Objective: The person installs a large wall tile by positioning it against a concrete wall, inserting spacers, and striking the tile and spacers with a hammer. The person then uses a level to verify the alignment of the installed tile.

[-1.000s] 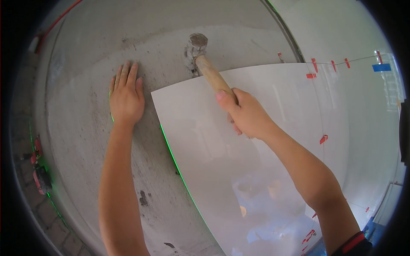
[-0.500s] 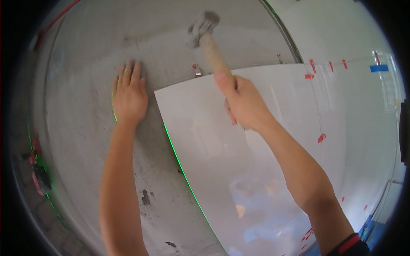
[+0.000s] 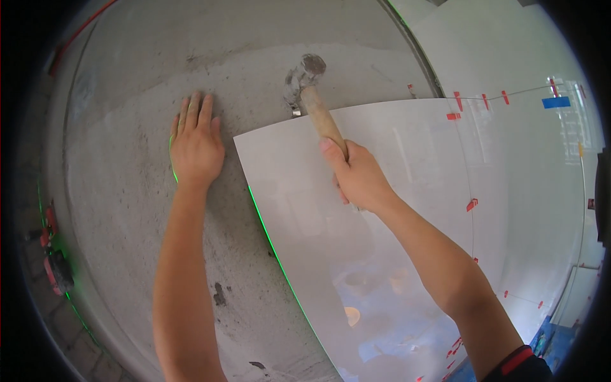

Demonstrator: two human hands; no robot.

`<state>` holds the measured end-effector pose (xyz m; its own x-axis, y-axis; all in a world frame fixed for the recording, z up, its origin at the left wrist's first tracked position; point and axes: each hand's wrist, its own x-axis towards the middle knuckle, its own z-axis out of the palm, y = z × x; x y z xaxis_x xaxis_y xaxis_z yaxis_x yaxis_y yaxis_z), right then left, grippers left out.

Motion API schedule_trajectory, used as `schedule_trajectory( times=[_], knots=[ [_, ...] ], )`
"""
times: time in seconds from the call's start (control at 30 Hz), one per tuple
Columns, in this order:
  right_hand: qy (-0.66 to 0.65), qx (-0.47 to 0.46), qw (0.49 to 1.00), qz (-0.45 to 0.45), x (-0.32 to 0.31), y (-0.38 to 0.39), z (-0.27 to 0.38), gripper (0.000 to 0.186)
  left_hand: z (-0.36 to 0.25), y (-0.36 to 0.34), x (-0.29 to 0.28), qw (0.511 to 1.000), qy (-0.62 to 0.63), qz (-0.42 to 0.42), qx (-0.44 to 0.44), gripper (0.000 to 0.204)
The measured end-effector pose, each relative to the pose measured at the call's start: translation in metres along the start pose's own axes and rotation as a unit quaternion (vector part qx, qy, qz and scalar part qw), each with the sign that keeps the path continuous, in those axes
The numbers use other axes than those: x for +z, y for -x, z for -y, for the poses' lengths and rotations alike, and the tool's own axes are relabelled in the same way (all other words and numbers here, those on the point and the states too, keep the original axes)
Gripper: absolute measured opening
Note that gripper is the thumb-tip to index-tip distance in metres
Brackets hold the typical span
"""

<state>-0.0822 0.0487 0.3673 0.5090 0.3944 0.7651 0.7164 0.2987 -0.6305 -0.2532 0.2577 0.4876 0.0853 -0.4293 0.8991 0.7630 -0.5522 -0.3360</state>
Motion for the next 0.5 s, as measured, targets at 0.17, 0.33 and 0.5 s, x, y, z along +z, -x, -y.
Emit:
schedule_trajectory(
  times=[0.17,0.33,0.5],
  knots=[
    [-0.037,-0.098,0.993,-0.061,-0.021,0.011,0.026,0.060,0.002,0.000,0.000,1.000,0.002,-0.005,0.006,0.043],
    [-0.166,-0.264,0.933,-0.179,-0.028,0.033,0.040,0.056,0.008,0.003,0.003,1.000,-0.002,-0.015,0.008,0.042],
    [0.015,-0.134,0.984,-0.117,-0.014,-0.022,0.010,0.053,-0.003,-0.004,-0.001,1.000,0.001,-0.007,0.006,0.042]
  ],
)
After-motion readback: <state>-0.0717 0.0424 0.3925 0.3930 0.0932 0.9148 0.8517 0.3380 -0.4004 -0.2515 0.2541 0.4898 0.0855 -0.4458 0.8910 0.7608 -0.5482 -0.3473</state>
